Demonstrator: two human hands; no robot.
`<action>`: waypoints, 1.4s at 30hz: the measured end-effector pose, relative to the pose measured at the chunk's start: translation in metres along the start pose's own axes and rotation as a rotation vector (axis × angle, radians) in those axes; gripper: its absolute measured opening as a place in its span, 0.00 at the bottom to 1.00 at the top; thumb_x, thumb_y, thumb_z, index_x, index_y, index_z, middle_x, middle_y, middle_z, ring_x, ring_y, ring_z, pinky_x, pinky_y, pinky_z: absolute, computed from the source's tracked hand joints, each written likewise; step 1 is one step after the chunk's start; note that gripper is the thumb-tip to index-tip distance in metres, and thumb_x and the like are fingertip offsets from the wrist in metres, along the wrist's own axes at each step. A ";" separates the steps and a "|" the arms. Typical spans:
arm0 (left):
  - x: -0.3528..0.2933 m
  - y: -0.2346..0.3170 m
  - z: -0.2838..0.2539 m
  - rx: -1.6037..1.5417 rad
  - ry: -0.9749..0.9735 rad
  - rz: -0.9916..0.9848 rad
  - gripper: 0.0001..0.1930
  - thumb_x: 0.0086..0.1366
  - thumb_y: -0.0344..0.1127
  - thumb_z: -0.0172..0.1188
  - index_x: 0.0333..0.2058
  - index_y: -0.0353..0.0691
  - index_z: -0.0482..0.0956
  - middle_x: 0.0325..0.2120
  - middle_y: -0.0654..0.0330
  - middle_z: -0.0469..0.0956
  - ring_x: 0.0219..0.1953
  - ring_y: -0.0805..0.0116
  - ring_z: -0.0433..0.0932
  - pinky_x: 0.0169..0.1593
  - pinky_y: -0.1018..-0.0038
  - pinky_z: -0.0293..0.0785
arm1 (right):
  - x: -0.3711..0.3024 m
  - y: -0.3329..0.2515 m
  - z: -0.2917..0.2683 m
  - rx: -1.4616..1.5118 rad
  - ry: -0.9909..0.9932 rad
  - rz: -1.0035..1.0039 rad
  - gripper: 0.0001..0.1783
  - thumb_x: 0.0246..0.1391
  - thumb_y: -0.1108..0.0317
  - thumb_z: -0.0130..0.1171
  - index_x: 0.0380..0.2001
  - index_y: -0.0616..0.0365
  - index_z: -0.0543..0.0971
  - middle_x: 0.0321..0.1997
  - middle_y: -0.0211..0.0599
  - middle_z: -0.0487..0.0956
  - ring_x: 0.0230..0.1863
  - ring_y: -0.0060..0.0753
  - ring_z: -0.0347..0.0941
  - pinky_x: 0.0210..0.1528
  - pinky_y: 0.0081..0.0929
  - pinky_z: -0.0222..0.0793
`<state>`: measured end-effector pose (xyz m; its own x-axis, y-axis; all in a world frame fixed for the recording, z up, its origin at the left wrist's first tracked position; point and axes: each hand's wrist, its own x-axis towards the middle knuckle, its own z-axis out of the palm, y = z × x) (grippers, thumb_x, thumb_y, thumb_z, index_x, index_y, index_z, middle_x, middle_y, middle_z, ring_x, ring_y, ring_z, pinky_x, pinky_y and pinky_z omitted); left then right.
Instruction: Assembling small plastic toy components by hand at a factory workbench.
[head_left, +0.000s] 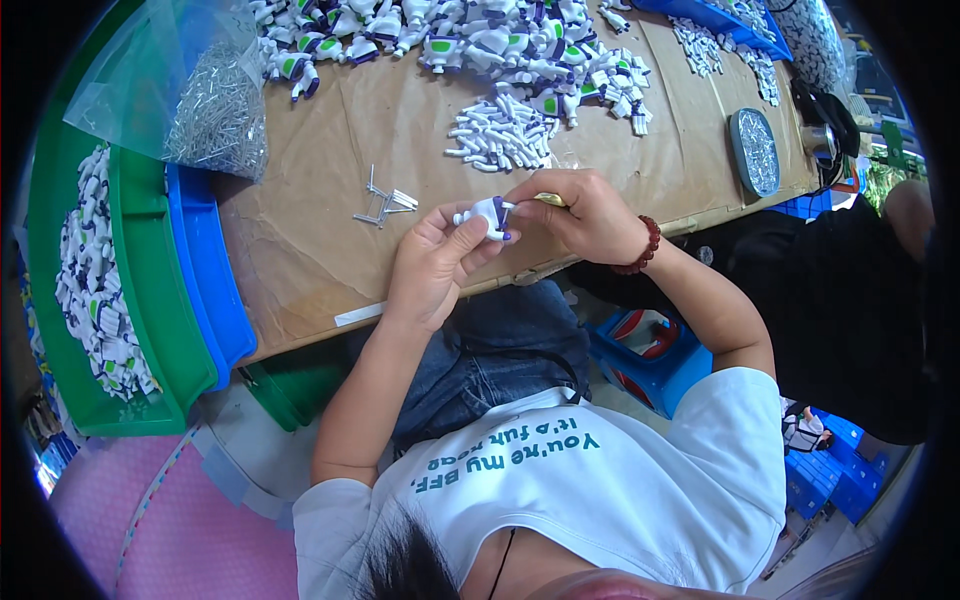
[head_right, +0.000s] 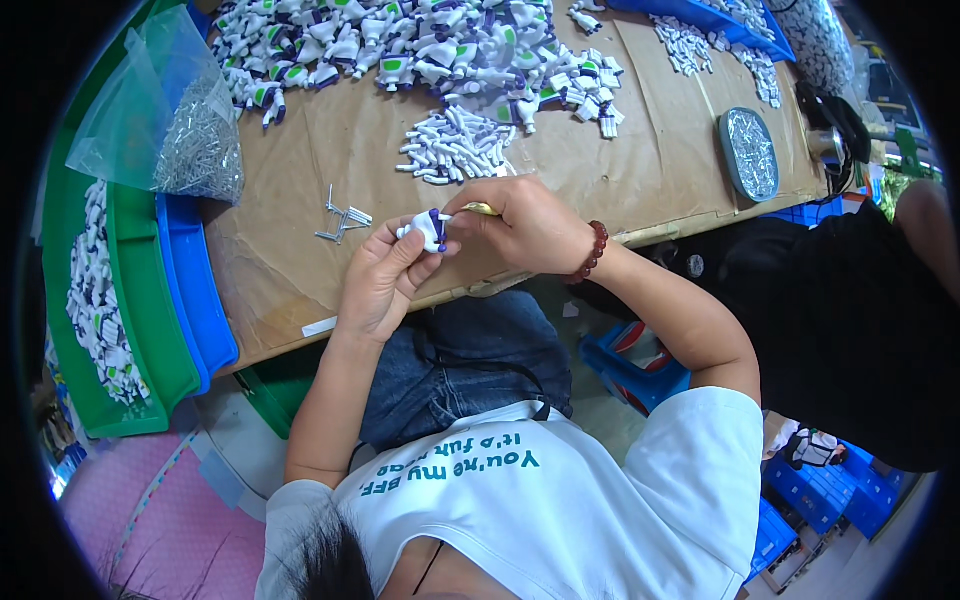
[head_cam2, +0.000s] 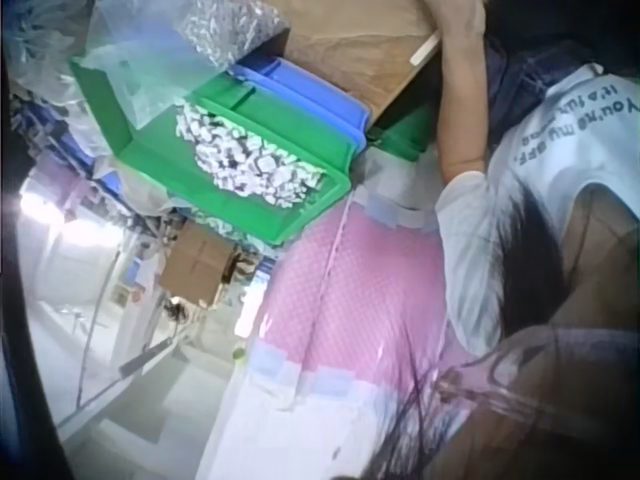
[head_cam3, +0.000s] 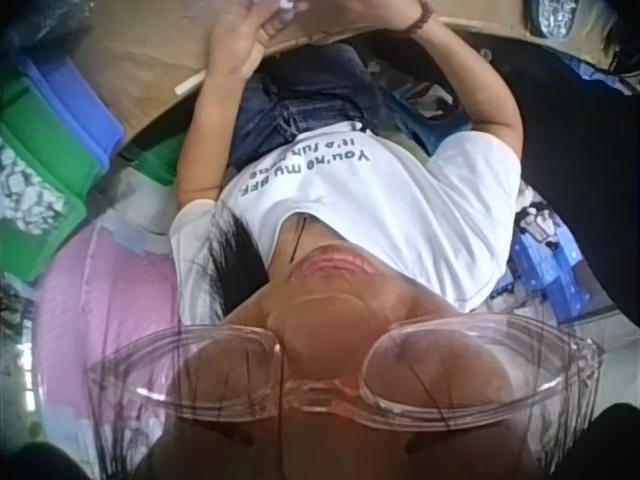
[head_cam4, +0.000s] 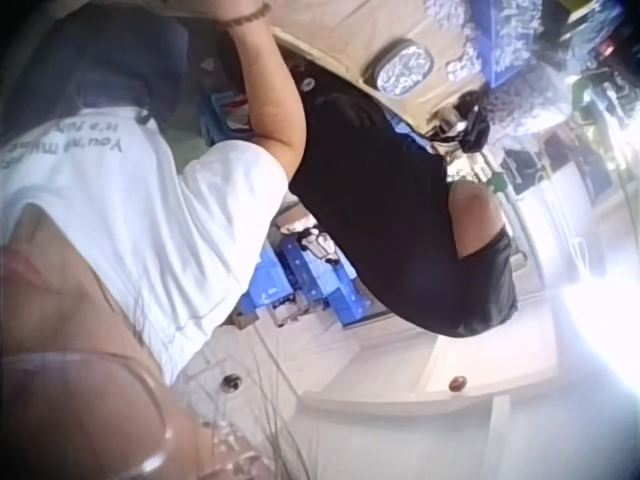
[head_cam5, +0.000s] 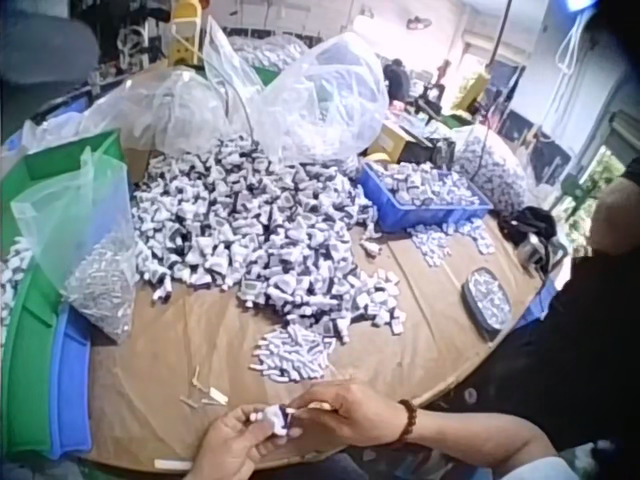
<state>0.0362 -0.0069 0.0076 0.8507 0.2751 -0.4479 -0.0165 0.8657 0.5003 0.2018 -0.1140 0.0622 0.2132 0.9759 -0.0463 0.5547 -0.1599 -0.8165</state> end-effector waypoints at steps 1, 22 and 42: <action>0.000 0.000 0.000 -0.005 0.000 -0.002 0.12 0.62 0.30 0.55 0.43 0.33 0.70 0.39 0.54 0.76 0.40 0.63 0.78 0.41 0.81 0.78 | 0.000 0.000 0.000 0.008 -0.004 0.010 0.07 0.49 0.77 0.55 0.34 0.62 0.78 0.30 0.42 0.79 0.32 0.39 0.76 0.36 0.28 0.70; 0.001 0.005 0.004 -0.082 0.064 -0.069 0.10 0.61 0.29 0.57 0.40 0.32 0.71 0.38 0.56 0.75 0.40 0.66 0.77 0.47 0.76 0.74 | -0.005 -0.010 0.000 -0.613 0.072 -0.522 0.17 0.37 0.69 0.57 0.34 0.65 0.72 0.24 0.36 0.67 0.28 0.34 0.69 0.23 0.27 0.67; 0.002 0.002 0.005 0.003 0.061 -0.066 0.10 0.60 0.26 0.56 0.41 0.35 0.70 0.38 0.57 0.75 0.41 0.70 0.76 0.47 0.75 0.74 | -0.015 0.004 0.002 -0.583 -0.009 -0.519 0.15 0.38 0.70 0.55 0.32 0.65 0.71 0.25 0.37 0.68 0.28 0.37 0.70 0.25 0.30 0.69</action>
<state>0.0404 -0.0070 0.0112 0.8166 0.2422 -0.5240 0.0405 0.8815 0.4705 0.1991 -0.1291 0.0590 -0.1947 0.9478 0.2525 0.9154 0.2681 -0.3003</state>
